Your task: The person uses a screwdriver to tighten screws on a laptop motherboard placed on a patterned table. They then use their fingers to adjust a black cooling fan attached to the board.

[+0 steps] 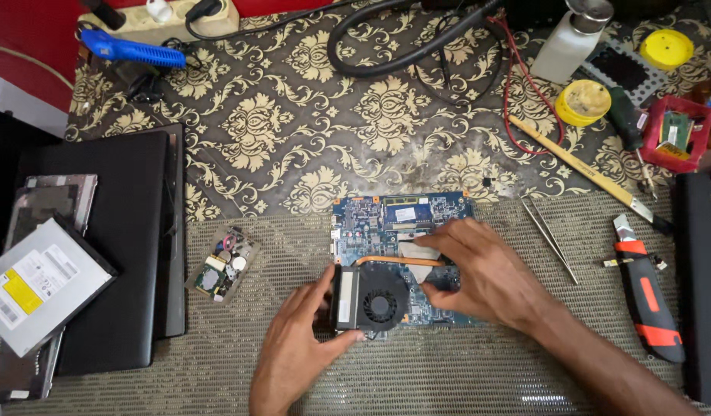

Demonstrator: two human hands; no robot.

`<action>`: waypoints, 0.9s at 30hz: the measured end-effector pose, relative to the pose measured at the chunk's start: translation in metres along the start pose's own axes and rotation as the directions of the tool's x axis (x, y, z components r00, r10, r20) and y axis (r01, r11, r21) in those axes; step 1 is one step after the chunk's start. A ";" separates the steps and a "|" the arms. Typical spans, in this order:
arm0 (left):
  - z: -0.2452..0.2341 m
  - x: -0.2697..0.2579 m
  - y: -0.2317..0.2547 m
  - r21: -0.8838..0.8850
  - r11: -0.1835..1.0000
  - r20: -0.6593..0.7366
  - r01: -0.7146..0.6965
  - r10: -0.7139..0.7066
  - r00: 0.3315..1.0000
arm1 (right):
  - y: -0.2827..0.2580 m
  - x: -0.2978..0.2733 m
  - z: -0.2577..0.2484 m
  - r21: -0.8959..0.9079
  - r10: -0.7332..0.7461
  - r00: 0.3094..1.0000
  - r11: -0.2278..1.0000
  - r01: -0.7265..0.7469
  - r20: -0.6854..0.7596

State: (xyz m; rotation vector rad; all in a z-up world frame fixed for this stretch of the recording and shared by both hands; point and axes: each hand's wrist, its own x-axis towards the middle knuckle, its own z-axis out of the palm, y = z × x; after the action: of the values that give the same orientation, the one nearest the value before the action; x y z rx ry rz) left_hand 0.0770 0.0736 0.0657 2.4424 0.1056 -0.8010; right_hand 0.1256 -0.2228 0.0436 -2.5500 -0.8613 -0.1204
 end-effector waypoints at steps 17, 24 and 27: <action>0.000 0.012 0.001 0.043 0.997 -0.133 -0.062 0.067 0.989 | 0.007 0.014 0.002 -0.021 0.044 0.998 0.999 -0.043 0.054; 0.000 0.010 0.002 0.062 0.997 -0.124 -0.044 0.051 0.991 | 0.009 0.011 -0.006 -0.034 0.061 0.994 0.998 -0.058 0.090; 0.000 0.009 0.003 0.027 0.999 -0.141 -0.040 0.043 0.989 | 0.015 0.005 -0.026 -0.010 0.067 0.998 0.998 -0.067 0.012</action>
State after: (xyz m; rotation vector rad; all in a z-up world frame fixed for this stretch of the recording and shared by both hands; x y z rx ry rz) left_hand 0.0855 0.0706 0.0617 2.5140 0.0985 -0.6136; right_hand 0.1401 -0.2416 0.0628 -2.5880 -0.7806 -0.0889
